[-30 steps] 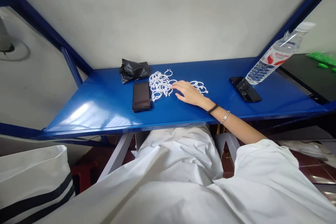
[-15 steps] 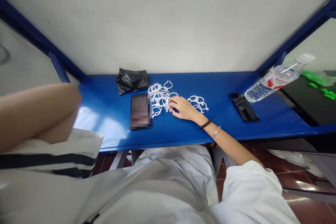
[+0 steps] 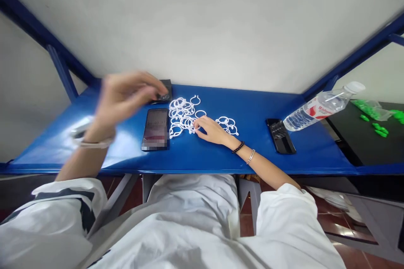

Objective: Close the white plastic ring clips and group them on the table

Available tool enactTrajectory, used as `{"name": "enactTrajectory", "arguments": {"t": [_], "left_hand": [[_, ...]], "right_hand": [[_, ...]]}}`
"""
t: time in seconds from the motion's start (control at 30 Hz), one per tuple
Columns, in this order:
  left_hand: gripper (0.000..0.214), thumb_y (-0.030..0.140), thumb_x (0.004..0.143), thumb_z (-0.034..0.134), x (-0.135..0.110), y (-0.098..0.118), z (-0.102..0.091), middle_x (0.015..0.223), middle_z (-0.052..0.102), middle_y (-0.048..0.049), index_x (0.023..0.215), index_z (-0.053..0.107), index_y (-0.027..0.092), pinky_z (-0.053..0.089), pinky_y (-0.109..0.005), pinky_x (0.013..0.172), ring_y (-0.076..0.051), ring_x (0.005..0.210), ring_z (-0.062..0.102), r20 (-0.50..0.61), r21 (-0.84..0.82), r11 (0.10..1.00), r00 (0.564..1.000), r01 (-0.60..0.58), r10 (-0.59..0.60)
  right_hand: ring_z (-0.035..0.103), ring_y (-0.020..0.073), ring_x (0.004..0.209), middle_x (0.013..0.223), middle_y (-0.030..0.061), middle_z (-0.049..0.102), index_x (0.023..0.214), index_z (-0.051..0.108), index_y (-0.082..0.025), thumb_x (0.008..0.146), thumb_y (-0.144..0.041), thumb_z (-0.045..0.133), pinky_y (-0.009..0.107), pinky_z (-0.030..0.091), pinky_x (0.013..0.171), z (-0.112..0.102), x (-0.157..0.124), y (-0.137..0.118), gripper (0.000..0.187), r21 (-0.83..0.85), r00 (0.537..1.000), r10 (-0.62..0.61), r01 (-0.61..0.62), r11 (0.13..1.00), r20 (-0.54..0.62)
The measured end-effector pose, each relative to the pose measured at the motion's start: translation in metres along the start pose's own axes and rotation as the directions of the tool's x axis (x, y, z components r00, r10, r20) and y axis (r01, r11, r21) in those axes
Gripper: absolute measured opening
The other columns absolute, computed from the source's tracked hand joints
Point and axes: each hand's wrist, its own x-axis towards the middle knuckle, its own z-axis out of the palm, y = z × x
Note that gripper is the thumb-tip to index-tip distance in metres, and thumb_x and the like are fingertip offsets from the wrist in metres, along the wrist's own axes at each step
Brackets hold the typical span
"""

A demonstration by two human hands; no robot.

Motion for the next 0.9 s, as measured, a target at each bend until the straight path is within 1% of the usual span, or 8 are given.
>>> {"name": "enactTrajectory", "arguments": {"t": [0.07, 0.13, 0.2, 0.3, 0.4, 0.53, 0.77, 0.9], "left_hand": [[0.025, 0.036, 0.097, 0.056, -0.007, -0.02, 0.028, 0.093, 0.073, -0.0069, 0.096, 0.071, 0.016, 0.052, -0.027, 0.072, -0.015, 0.082, 0.066, 0.222, 0.032, 0.999, 0.975, -0.02, 0.012], [0.028, 0.037, 0.098, 0.053, -0.016, -0.04, 0.055, 0.101, 0.072, -0.0098, 0.102, 0.071, 0.016, 0.052, -0.03, 0.081, -0.019, 0.091, 0.066, 0.421, 0.064, 0.997, 0.907, -0.036, 0.006], [0.029, 0.037, 0.098, 0.051, -0.024, -0.056, 0.073, 0.104, 0.071, -0.0115, 0.101, 0.071, 0.016, 0.05, -0.032, 0.087, -0.021, 0.097, 0.065, 0.506, 0.081, 0.995, 0.862, -0.051, 0.003], [0.026, 0.031, 0.098, 0.05, -0.029, -0.065, 0.083, 0.11, 0.071, -0.0119, 0.106, 0.071, 0.017, 0.047, -0.033, 0.094, -0.022, 0.106, 0.063, 0.569, 0.087, 0.993, 0.822, -0.077, 0.014], [0.025, 0.024, 0.094, 0.056, -0.028, -0.064, 0.083, 0.116, 0.07, -0.0119, 0.114, 0.07, 0.017, 0.045, -0.035, 0.097, -0.024, 0.112, 0.061, 0.608, 0.131, 0.988, 0.794, -0.083, -0.014], [0.027, 0.031, 0.097, 0.054, -0.028, -0.067, 0.089, 0.109, 0.071, -0.013, 0.112, 0.07, 0.014, 0.047, -0.034, 0.09, -0.024, 0.101, 0.064, 0.617, 0.148, 0.988, 0.785, -0.047, -0.055], [0.028, 0.036, 0.099, 0.053, -0.032, -0.072, 0.089, 0.101, 0.072, -0.0115, 0.101, 0.071, 0.015, 0.047, -0.033, 0.087, -0.022, 0.094, 0.063, 0.481, 0.048, 0.997, 0.874, 0.058, -0.074], [0.035, 0.044, 0.099, 0.051, -0.034, -0.067, 0.088, 0.1, 0.072, -0.0105, 0.101, 0.07, 0.015, 0.048, -0.031, 0.081, -0.021, 0.089, 0.064, 0.448, 0.06, 0.989, 0.882, 0.133, -0.146]], "right_hand": [[0.061, 0.0258, 0.109, 0.116, 0.0121, 0.066, 0.098, 0.054, -0.023, 0.101, -0.029, 0.047, 0.043, 0.051, 0.094, 0.0, 0.0, 0.004, 0.01, 0.005, 1.0, -0.023, 0.023, 1.0, -0.007], [0.061, 0.026, 0.108, 0.114, 0.0124, 0.066, 0.101, 0.054, -0.022, 0.103, -0.031, 0.045, 0.043, 0.051, 0.094, -0.001, 0.0, 0.008, 0.013, 0.008, 0.999, -0.031, 0.031, 0.999, -0.02], [0.062, 0.0259, 0.105, 0.11, 0.0114, 0.066, 0.102, 0.054, -0.023, 0.104, -0.034, 0.043, 0.042, 0.051, 0.092, -0.003, -0.001, 0.012, 0.016, 0.011, 0.999, -0.018, 0.018, 1.0, -0.026], [0.062, 0.0255, 0.101, 0.106, 0.0101, 0.066, 0.104, 0.055, -0.024, 0.105, -0.037, 0.041, 0.041, 0.052, 0.088, -0.006, -0.002, 0.017, 0.02, 0.023, 0.999, 0.019, -0.018, 1.0, -0.047], [0.064, 0.0236, 0.092, 0.1, 0.0086, 0.066, 0.103, 0.056, -0.023, 0.105, -0.041, 0.042, 0.038, 0.052, 0.083, -0.009, -0.002, 0.018, 0.023, 0.047, 0.992, 0.082, -0.078, 0.996, -0.1], [0.065, 0.0223, 0.088, 0.097, 0.0071, 0.067, 0.1, 0.057, -0.023, 0.104, -0.045, 0.043, 0.037, 0.052, 0.082, -0.008, 0.001, 0.015, 0.026, 0.094, 0.982, 0.119, -0.106, 0.99, -0.148], [0.067, 0.0213, 0.083, 0.097, 0.0056, 0.069, 0.102, 0.059, -0.024, 0.102, -0.047, 0.047, 0.036, 0.054, 0.078, -0.003, 0.007, 0.006, 0.025, 0.215, 0.959, 0.17, -0.12, 0.969, -0.229], [0.068, 0.0208, 0.081, 0.088, 0.0035, 0.068, 0.101, 0.06, -0.025, 0.1, -0.049, 0.049, 0.036, 0.057, 0.076, 0.0, 0.006, 0.004, 0.026, 0.322, 0.942, 0.226, -0.141, 0.936, -0.247]]}}
